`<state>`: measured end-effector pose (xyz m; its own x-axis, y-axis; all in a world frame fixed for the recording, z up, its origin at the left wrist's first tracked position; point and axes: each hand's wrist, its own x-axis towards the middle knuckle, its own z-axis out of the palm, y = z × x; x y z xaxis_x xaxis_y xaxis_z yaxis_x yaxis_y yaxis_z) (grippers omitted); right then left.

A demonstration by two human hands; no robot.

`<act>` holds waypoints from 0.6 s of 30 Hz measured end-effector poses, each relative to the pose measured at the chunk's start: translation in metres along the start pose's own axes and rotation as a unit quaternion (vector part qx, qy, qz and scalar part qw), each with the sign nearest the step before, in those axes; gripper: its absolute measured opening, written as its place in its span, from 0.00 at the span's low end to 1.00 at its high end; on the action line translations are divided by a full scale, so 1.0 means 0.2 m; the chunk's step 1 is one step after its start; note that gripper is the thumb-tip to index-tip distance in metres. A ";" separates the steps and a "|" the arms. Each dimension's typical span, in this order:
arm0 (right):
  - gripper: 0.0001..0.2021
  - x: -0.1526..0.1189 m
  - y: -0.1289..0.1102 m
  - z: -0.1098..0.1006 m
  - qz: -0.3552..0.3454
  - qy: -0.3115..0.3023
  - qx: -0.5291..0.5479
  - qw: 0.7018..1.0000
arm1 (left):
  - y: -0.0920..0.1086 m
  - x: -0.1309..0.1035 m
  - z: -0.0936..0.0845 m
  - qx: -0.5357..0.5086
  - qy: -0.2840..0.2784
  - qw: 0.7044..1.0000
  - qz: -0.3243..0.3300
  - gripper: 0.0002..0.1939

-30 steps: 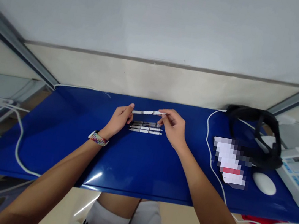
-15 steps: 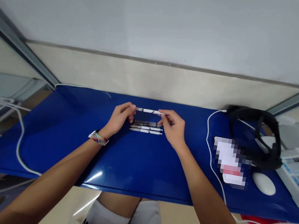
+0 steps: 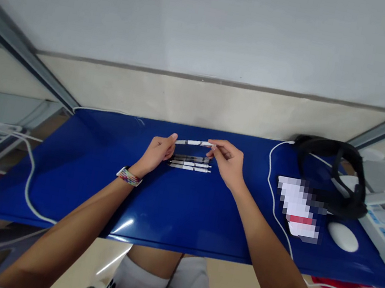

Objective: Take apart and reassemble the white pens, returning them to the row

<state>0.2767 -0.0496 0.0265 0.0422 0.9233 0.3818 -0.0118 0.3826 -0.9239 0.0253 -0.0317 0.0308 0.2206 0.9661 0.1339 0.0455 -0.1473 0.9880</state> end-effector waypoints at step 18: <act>0.13 0.03 0.01 -0.03 0.111 0.011 0.083 0.990 | 0.01 0.00 -0.03 -0.058 -0.033 0.997 0.025 0.16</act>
<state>0.2829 -0.0432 0.0259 0.0427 0.9849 0.1676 -0.1882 0.1727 -0.9668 0.0205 -0.0303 0.0335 0.2844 0.9414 0.1815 -0.0792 -0.1656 0.9830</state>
